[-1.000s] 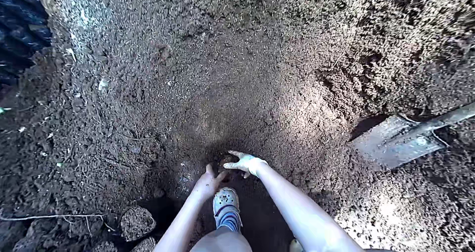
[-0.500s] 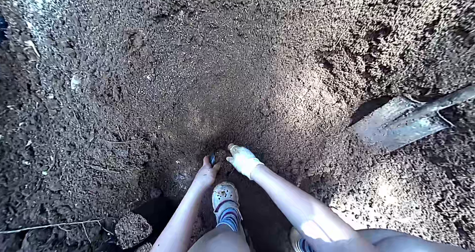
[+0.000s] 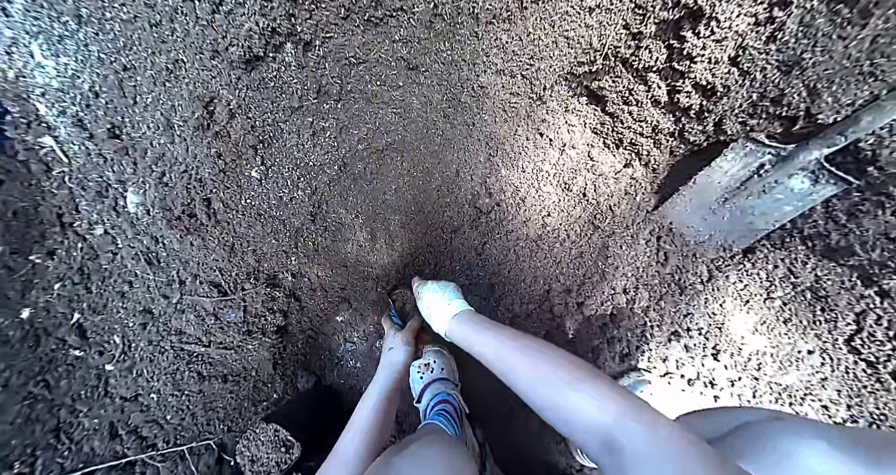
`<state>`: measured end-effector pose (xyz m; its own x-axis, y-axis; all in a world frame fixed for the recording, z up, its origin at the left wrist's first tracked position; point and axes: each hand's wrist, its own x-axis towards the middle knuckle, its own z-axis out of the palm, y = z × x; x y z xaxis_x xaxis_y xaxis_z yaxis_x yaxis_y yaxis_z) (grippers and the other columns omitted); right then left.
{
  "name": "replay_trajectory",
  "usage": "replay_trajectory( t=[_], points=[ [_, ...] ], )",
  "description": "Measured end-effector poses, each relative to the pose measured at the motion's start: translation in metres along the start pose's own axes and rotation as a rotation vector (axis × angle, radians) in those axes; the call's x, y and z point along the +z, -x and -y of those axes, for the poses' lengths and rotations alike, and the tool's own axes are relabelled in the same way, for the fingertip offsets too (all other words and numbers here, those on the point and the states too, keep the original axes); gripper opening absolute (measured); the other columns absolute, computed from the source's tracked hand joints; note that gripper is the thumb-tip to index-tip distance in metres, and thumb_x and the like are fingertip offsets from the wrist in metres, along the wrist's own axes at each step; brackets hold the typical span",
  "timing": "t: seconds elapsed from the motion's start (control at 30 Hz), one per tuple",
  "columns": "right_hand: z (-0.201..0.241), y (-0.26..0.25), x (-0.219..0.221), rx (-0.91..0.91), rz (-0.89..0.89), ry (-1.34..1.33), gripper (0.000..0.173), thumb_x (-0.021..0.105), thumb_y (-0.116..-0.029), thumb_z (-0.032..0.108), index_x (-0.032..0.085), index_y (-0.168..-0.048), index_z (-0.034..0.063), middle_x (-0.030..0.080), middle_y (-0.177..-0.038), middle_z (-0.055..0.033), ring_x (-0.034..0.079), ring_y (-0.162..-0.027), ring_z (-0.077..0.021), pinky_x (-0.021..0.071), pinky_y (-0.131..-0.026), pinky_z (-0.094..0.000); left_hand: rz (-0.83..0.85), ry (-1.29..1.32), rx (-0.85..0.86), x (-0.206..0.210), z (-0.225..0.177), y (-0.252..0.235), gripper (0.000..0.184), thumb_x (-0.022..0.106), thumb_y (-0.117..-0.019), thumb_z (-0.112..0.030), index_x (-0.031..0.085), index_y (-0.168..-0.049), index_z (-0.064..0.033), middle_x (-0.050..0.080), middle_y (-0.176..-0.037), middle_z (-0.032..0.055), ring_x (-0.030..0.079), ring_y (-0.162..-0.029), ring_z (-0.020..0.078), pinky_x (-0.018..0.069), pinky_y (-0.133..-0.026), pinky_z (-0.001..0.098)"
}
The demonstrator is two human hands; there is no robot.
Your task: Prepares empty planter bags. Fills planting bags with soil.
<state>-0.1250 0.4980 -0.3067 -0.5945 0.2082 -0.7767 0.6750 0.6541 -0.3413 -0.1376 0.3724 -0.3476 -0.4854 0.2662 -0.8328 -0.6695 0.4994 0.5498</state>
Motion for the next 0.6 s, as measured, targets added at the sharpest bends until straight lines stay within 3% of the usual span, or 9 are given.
replay_trajectory(
  t=[0.03, 0.1, 0.17, 0.23, 0.3, 0.37, 0.47, 0.53, 0.6],
  points=[
    [-0.001, 0.002, -0.001, -0.033, 0.006, 0.029, 0.04, 0.036, -0.1099, 0.012, 0.047, -0.148, 0.0043, 0.059, -0.138, -0.0259, 0.057, -0.13, -0.0442, 0.046, -0.104, -0.0622, -0.011, 0.019, 0.007, -0.001, 0.0, -0.001, 0.062, 0.055, -0.1063, -0.015, 0.014, -0.153, -0.0104, 0.057, -0.078, 0.008, 0.053, -0.051, 0.0098, 0.0435, -0.044, 0.0237],
    [-0.01, -0.001, -0.017, -0.119, 0.075, 0.088, 0.043, 0.049, -0.1075, 0.016, 0.046, -0.148, 0.0008, 0.057, -0.14, -0.0284, 0.054, -0.132, -0.0465, 0.0428, -0.107, -0.0646, -0.017, 0.035, 0.015, -0.002, 0.0, -0.002, 0.059, 0.056, -0.1059, -0.014, 0.017, -0.15, -0.0098, 0.055, -0.076, 0.0067, 0.051, -0.049, 0.009, 0.0426, -0.043, 0.023],
    [-0.015, -0.006, -0.035, -0.15, 0.138, 0.117, 0.055, 0.059, -0.1045, 0.031, 0.047, -0.148, -0.0013, 0.054, -0.143, -0.0287, 0.051, -0.135, -0.0457, 0.0393, -0.109, -0.0653, -0.03, 0.042, 0.013, -0.001, 0.0, -0.004, 0.055, 0.055, -0.1058, -0.012, 0.019, -0.148, -0.0095, 0.053, -0.074, 0.0058, 0.05, -0.048, 0.0087, 0.0422, -0.043, 0.0227],
    [-0.016, -0.017, -0.041, -0.139, 0.14, 0.064, 0.073, 0.061, -0.0995, 0.053, 0.044, -0.152, 0.0054, 0.054, -0.146, -0.0245, 0.051, -0.137, -0.0416, 0.0386, -0.11, -0.064, -0.044, 0.033, 0.001, 0.001, 0.003, -0.006, 0.057, 0.055, -0.1059, -0.011, 0.017, -0.15, -0.0093, 0.052, -0.076, 0.0065, 0.05, -0.048, 0.009, 0.0426, -0.042, 0.023],
    [-0.011, -0.032, -0.038, -0.127, 0.186, 0.036, 0.076, 0.055, -0.0999, 0.06, 0.039, -0.158, 0.0134, 0.049, -0.153, -0.0213, 0.046, -0.142, -0.0388, 0.0358, -0.113, -0.0628, -0.05, 0.017, -0.006, 0.002, 0.004, -0.008, 0.059, 0.054, -0.1058, -0.01, 0.016, -0.151, -0.0097, 0.051, -0.076, 0.0067, 0.05, -0.048, 0.0092, 0.0423, -0.042, 0.0233],
    [-0.005, -0.045, -0.032, -0.147, 0.229, 0.035, 0.068, 0.054, -0.1034, 0.052, 0.044, -0.155, 0.0096, 0.047, -0.154, -0.0229, 0.044, -0.144, -0.0391, 0.0337, -0.115, -0.0618, -0.061, 0.019, -0.01, 0.003, 0.0, -0.008, 0.056, 0.053, -0.1061, -0.01, 0.018, -0.15, -0.0094, 0.051, -0.075, 0.0062, 0.048, -0.046, 0.0087, 0.041, -0.041, 0.0228],
    [-0.001, -0.046, -0.015, -0.222, 0.142, -0.014, 0.052, 0.059, -0.1043, 0.035, 0.054, -0.145, 0.0034, 0.054, -0.146, -0.0238, 0.049, -0.14, -0.0397, 0.0368, -0.114, -0.0602, -0.09, 0.059, -0.018, 0.001, -0.003, -0.005, 0.051, 0.05, -0.1065, -0.007, 0.02, -0.148, -0.008, 0.049, -0.078, 0.0062, 0.045, -0.047, 0.0077, 0.0388, -0.041, 0.0214],
    [0.002, -0.035, -0.004, -0.236, 0.07, -0.066, 0.044, 0.058, -0.1046, 0.024, 0.055, -0.143, 0.0017, 0.057, -0.143, -0.0239, 0.052, -0.136, -0.0406, 0.0399, -0.112, -0.0602, -0.085, 0.072, -0.017, 0.0, -0.002, -0.005, 0.055, 0.049, -0.1054, -0.003, 0.018, -0.151, -0.008, 0.049, -0.081, 0.0063, 0.045, -0.048, 0.0072, 0.0382, -0.041, 0.0211],
    [0.002, -0.027, 0.003, -0.219, 0.039, -0.095, 0.042, 0.056, -0.105, 0.021, 0.054, -0.144, 0.0038, 0.058, -0.142, -0.0225, 0.054, -0.134, -0.04, 0.0421, -0.11, -0.0602, -0.071, 0.016, -0.029, -0.004, 0.001, -0.005, 0.053, 0.05, -0.1039, -0.003, 0.021, -0.148, -0.0084, 0.047, -0.075, 0.0039, 0.041, -0.045, 0.0064, 0.0336, -0.039, 0.0211]
  ],
)
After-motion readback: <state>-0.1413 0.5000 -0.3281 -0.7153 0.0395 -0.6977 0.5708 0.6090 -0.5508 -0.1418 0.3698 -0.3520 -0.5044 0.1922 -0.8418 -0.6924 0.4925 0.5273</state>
